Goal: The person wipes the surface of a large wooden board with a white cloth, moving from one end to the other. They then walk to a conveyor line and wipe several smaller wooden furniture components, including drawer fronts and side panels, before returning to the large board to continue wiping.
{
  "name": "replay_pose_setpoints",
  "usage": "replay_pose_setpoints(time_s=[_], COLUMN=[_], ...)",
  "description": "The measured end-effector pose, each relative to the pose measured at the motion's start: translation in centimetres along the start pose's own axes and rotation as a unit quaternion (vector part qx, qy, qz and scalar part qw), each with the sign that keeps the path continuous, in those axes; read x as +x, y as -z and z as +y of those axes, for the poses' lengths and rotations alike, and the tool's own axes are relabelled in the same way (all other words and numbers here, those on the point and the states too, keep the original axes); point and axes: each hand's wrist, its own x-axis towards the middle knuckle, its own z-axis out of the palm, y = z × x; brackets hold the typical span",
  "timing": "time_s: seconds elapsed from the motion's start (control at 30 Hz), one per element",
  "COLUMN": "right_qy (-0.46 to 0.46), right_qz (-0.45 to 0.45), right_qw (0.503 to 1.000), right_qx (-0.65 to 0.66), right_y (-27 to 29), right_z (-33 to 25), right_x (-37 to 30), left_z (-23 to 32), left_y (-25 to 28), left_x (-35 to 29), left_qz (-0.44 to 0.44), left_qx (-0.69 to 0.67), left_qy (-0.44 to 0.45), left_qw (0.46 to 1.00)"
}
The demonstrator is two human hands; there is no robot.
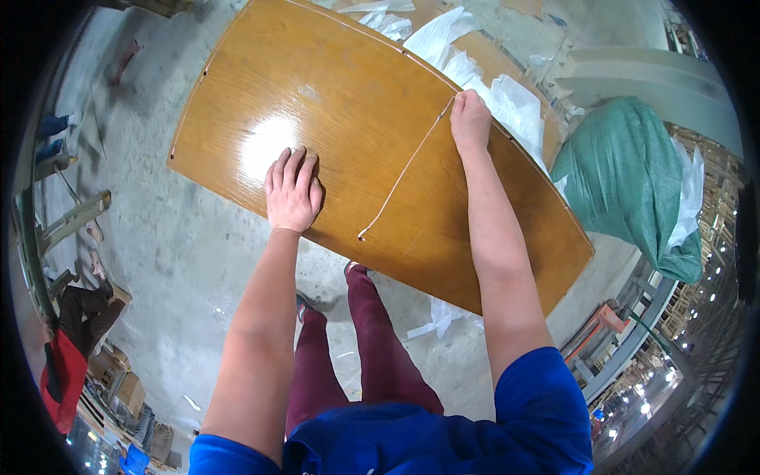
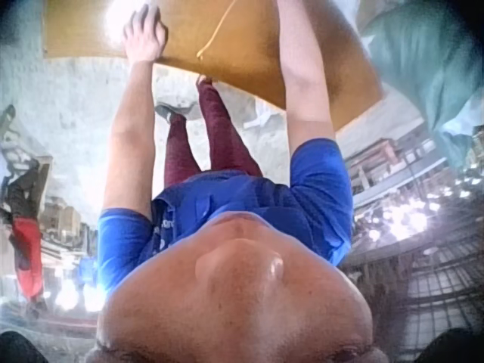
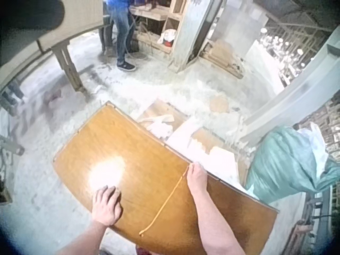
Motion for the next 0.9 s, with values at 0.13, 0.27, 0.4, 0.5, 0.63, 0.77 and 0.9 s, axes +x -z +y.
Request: replay_pose_setpoints(time_s=[0.13, 0.27, 0.4, 0.5, 0.63, 0.77, 0.9], right_qy=[-0.037, -0.053, 0.015, -0.032, 0.042, 0.085, 0.089], right_qz=[-0.008, -0.016, -0.096, -0.208, -0.292, -0.226, -0.309], right_qw=[0.999, 0.997, 0.993, 0.973, 0.953, 0.968, 0.946], right_qx=[-0.037, 0.061, 0.068, 0.098, 0.070, 0.069, 0.037], right_y=[2.4, 5.5, 10.0, 12.5, 12.2, 10.4, 10.1], right_z=[1.1, -0.2, 1.3, 1.2, -0.6, -7.2, -15.9], right_x=[-0.8, -7.9, -22.1, -33.2, -44.2, -48.9, -51.6], left_z=[0.5, -0.5, -1.0, -2.9, -6.6, -7.4, -7.6], left_y=[-0.1, 0.8, 2.8, 5.8, 8.1, 15.5, 26.3], left_x=[0.6, -0.4, -2.0, -11.6, -34.7, -61.9, -86.1], left_qz=[0.028, 0.049, 0.014, 0.003, -0.043, -0.173, -0.312], left_qx=[-0.025, -0.083, -0.154, -0.288, -0.343, -0.359, -0.239], left_qy=[-0.017, -0.010, -0.016, 0.178, 0.347, 0.427, 0.650], left_qw=[0.999, 0.995, 0.988, 0.941, 0.872, 0.812, 0.651])
